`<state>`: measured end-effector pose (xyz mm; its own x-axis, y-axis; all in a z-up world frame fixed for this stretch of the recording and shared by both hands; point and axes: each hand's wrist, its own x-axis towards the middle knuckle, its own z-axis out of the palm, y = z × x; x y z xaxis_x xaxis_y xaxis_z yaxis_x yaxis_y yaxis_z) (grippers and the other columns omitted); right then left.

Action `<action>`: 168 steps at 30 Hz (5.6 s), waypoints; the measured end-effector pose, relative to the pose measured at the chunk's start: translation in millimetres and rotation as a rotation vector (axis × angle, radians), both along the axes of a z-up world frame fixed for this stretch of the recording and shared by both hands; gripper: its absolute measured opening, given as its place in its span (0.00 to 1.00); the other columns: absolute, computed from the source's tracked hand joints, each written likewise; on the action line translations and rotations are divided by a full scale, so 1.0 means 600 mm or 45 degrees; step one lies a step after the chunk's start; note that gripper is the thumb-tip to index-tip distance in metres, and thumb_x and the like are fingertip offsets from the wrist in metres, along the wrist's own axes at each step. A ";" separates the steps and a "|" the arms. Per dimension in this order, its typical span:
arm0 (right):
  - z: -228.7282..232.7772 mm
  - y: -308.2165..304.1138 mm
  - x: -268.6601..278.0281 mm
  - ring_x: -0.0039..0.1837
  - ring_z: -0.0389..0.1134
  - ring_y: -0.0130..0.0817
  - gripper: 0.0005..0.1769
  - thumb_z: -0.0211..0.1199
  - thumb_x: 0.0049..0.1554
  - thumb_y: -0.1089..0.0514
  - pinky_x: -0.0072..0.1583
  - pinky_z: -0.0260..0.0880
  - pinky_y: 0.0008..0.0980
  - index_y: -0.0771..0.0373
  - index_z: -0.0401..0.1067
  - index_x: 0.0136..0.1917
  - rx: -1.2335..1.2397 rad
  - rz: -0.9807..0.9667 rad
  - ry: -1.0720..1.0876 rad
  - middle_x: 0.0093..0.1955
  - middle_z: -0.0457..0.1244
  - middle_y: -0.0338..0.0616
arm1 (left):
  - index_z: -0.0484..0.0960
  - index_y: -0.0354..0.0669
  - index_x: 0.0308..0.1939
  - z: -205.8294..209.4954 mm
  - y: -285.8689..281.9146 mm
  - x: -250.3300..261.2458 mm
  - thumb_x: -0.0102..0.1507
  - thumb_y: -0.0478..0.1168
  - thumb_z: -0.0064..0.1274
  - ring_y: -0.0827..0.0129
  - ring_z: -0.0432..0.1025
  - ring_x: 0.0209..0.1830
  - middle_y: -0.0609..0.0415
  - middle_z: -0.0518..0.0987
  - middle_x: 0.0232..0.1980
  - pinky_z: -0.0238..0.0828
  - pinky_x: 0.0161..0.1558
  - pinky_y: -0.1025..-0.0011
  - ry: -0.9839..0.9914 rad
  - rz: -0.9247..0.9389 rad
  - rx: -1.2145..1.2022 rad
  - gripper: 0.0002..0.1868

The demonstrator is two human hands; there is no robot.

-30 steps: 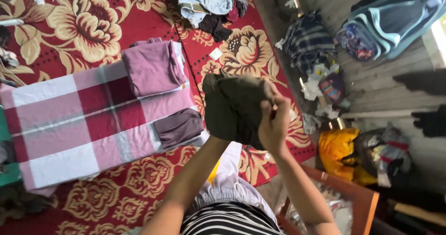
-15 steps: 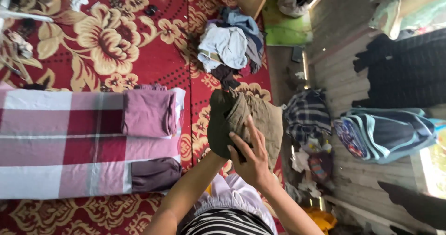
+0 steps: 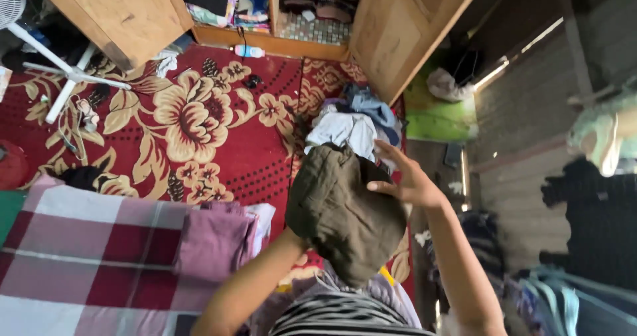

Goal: Folding various pieces of clothing on a floor mat and organizing them into a wooden wardrobe.

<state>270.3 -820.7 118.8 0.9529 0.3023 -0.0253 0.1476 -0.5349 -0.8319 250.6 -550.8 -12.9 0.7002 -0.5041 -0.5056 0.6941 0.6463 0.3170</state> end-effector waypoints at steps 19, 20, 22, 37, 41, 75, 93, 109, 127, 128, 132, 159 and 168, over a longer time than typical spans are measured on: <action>-0.283 -0.030 0.572 0.57 0.73 0.46 0.23 0.63 0.57 0.58 0.63 0.72 0.45 0.70 0.72 0.63 1.676 -0.698 1.369 0.58 0.71 0.54 | 0.70 0.41 0.70 0.064 -0.018 0.591 0.64 0.64 0.45 0.58 0.73 0.60 0.48 0.77 0.65 0.71 0.60 0.57 -0.082 0.307 -0.028 0.39; -0.290 -0.023 0.613 0.56 0.73 0.45 0.21 0.62 0.57 0.59 0.62 0.72 0.44 0.70 0.73 0.62 1.658 -0.752 1.299 0.57 0.71 0.53 | 0.71 0.41 0.70 0.049 -0.008 0.641 0.61 0.61 0.52 0.59 0.74 0.59 0.48 0.78 0.65 0.73 0.59 0.58 -0.139 0.241 0.191 0.39; -0.307 -0.013 0.698 0.55 0.73 0.44 0.20 0.62 0.57 0.60 0.61 0.72 0.43 0.70 0.74 0.61 1.651 -0.826 1.207 0.56 0.71 0.52 | 0.71 0.41 0.69 -0.001 0.004 0.743 0.57 0.57 0.59 0.60 0.75 0.59 0.48 0.79 0.65 0.74 0.58 0.60 -0.208 0.150 0.402 0.40; -0.323 0.024 1.126 0.62 0.70 0.36 0.21 0.63 0.57 0.62 0.65 0.68 0.34 0.67 0.74 0.63 1.400 -1.057 1.019 0.61 0.69 0.46 | 0.75 0.36 0.67 -0.092 0.035 1.345 0.60 0.43 0.60 0.61 0.78 0.55 0.49 0.82 0.61 0.75 0.56 0.64 -0.187 -0.707 0.628 0.32; -0.225 0.030 1.252 0.64 0.69 0.37 0.28 0.60 0.52 0.67 0.66 0.67 0.35 0.61 0.71 0.68 1.335 -0.791 0.791 0.64 0.68 0.43 | 0.73 0.33 0.68 -0.142 0.037 1.434 0.62 0.43 0.59 0.60 0.79 0.57 0.47 0.81 0.62 0.76 0.59 0.66 -0.212 -0.687 0.561 0.32; 0.071 -0.030 1.855 0.78 0.61 0.42 0.38 0.70 0.47 0.62 0.82 0.55 0.43 0.61 0.67 0.71 0.196 -0.314 -0.888 0.72 0.62 0.46 | 0.72 0.38 0.68 0.219 0.115 1.720 0.56 0.31 0.62 0.59 0.75 0.61 0.48 0.80 0.62 0.72 0.62 0.63 -0.415 0.098 0.689 0.35; 0.176 -0.037 1.568 0.76 0.59 0.39 0.22 0.52 0.64 0.72 0.74 0.66 0.39 0.62 0.58 0.69 0.255 -0.979 -0.311 0.76 0.53 0.52 | 0.70 0.26 0.66 -0.182 0.007 2.343 0.55 0.39 0.62 0.44 0.60 0.69 0.33 0.68 0.69 0.56 0.65 0.59 -1.562 0.362 1.574 0.37; 0.042 -0.149 1.630 0.65 0.70 0.45 0.35 0.63 0.50 0.62 0.64 0.75 0.42 0.63 0.67 0.71 1.418 -1.219 0.095 0.64 0.66 0.48 | 0.72 0.36 0.65 0.100 -0.006 2.147 0.58 0.39 0.57 0.44 0.65 0.66 0.32 0.70 0.65 0.60 0.64 0.57 -1.220 0.110 2.238 0.31; -0.107 -0.235 1.575 0.70 0.62 0.39 0.40 0.56 0.46 0.82 0.73 0.61 0.33 0.62 0.64 0.70 0.129 -0.517 -0.481 0.69 0.59 0.50 | 0.51 0.71 0.79 0.164 -0.133 2.138 0.53 0.83 0.45 0.46 0.40 0.82 0.51 0.47 0.83 0.32 0.76 0.44 -1.504 -0.805 2.474 0.56; -0.097 -0.226 1.582 0.67 0.64 0.40 0.36 0.59 0.48 0.76 0.69 0.64 0.35 0.62 0.65 0.69 0.463 -0.705 -0.243 0.68 0.60 0.49 | 0.50 0.70 0.80 0.160 -0.137 2.140 0.52 0.85 0.45 0.47 0.41 0.82 0.51 0.47 0.84 0.34 0.77 0.45 -1.446 -0.861 2.444 0.58; -0.014 -0.169 1.610 0.61 0.70 0.41 0.29 0.64 0.52 0.58 0.61 0.72 0.38 0.62 0.70 0.68 1.381 -1.246 0.597 0.63 0.66 0.47 | 0.45 0.70 0.81 0.166 -0.127 2.135 0.51 0.86 0.43 0.48 0.40 0.82 0.49 0.46 0.83 0.35 0.77 0.45 -1.414 -0.959 2.513 0.61; -0.119 0.011 1.963 0.79 0.46 0.48 0.51 0.77 0.60 0.34 0.73 0.54 0.61 0.71 0.54 0.75 -0.388 -0.292 -1.152 0.77 0.46 0.57 | 0.72 0.36 0.56 -0.141 -0.132 1.920 0.65 0.28 0.51 0.68 0.77 0.46 0.50 0.81 0.48 0.78 0.50 0.71 0.120 1.029 0.270 0.15; -0.113 0.141 1.902 0.79 0.44 0.68 0.39 0.73 0.50 0.46 0.61 0.48 0.66 0.36 0.71 0.75 -1.432 0.286 -1.419 0.86 0.44 0.49 | 0.74 0.34 0.61 -0.151 -0.092 1.946 0.61 0.24 0.55 0.74 0.75 0.39 0.54 0.82 0.46 0.70 0.37 0.79 0.059 1.061 0.492 0.23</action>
<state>1411.3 -735.9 50.9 0.5876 0.7413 0.3245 0.5403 -0.6579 0.5246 1418.5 -605.8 -103.7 0.7359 0.3644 -0.5706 0.0688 0.7982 0.5985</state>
